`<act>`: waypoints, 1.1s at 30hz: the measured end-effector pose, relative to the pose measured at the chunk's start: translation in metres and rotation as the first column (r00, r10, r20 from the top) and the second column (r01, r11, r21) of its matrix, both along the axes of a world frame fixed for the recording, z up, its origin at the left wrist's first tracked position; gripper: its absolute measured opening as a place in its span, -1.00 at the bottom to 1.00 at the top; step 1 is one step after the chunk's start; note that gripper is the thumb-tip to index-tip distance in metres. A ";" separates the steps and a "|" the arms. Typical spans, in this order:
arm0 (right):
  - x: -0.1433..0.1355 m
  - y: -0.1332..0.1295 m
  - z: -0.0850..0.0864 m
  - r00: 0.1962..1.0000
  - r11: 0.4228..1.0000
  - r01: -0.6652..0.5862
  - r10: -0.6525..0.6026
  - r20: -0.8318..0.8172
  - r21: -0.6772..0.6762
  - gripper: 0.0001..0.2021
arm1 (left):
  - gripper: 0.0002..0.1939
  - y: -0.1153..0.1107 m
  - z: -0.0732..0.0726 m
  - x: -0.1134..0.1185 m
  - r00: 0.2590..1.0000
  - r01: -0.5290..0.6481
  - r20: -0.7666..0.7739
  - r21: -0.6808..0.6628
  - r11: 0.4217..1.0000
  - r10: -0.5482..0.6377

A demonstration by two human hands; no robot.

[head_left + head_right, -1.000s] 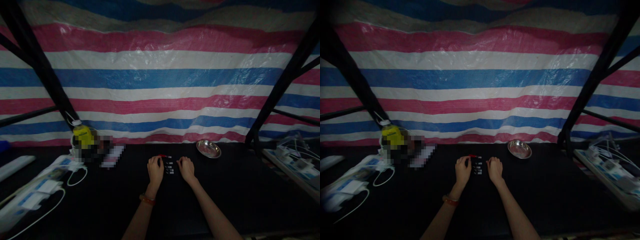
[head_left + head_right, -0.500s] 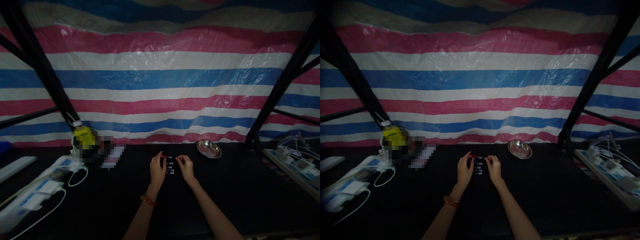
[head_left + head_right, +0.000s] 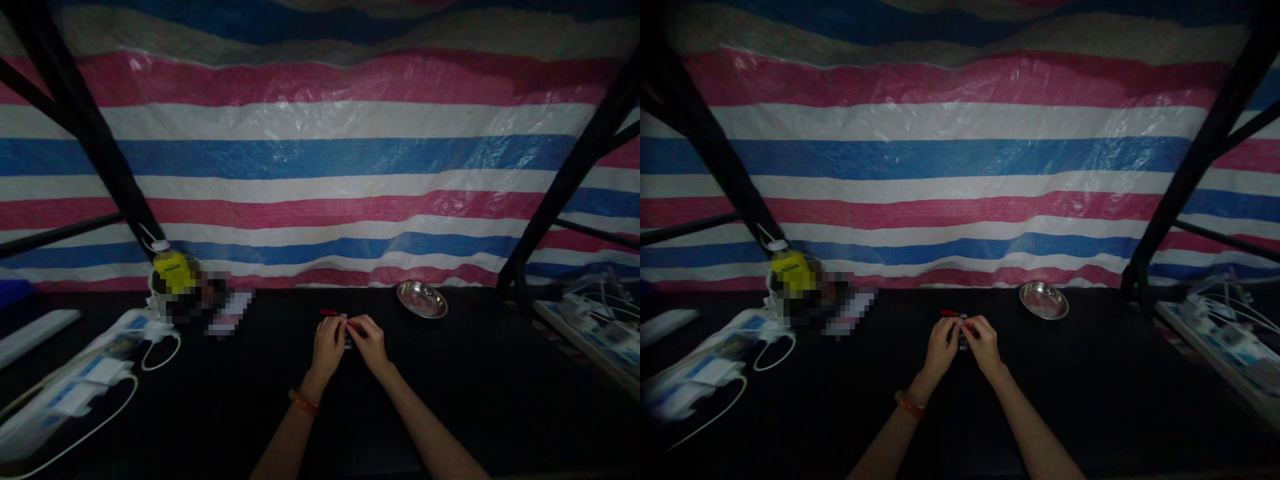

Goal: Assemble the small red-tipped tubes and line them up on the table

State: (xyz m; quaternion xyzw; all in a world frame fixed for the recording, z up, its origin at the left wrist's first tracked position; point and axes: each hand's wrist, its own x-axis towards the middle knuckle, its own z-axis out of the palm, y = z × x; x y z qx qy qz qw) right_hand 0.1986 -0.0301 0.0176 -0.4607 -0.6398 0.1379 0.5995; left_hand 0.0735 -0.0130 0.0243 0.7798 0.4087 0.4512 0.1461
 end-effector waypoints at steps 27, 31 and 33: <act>-0.001 -0.005 0.003 0.996 0.987 -0.085 0.082 0.022 0.136 -0.81 | -0.74 0.000 0.002 -0.002 0.994 -0.062 0.084 -0.054 0.997 0.067; 0.000 -0.005 0.003 0.995 0.986 -0.087 0.081 0.050 0.141 -0.79 | -0.75 -0.001 0.003 -0.002 0.998 -0.056 0.009 -0.010 0.998 0.056; 0.000 -0.004 0.001 0.997 0.986 -0.068 0.061 0.046 0.154 -0.76 | -0.74 -0.002 0.003 -0.002 0.999 -0.053 -0.004 0.004 0.999 0.053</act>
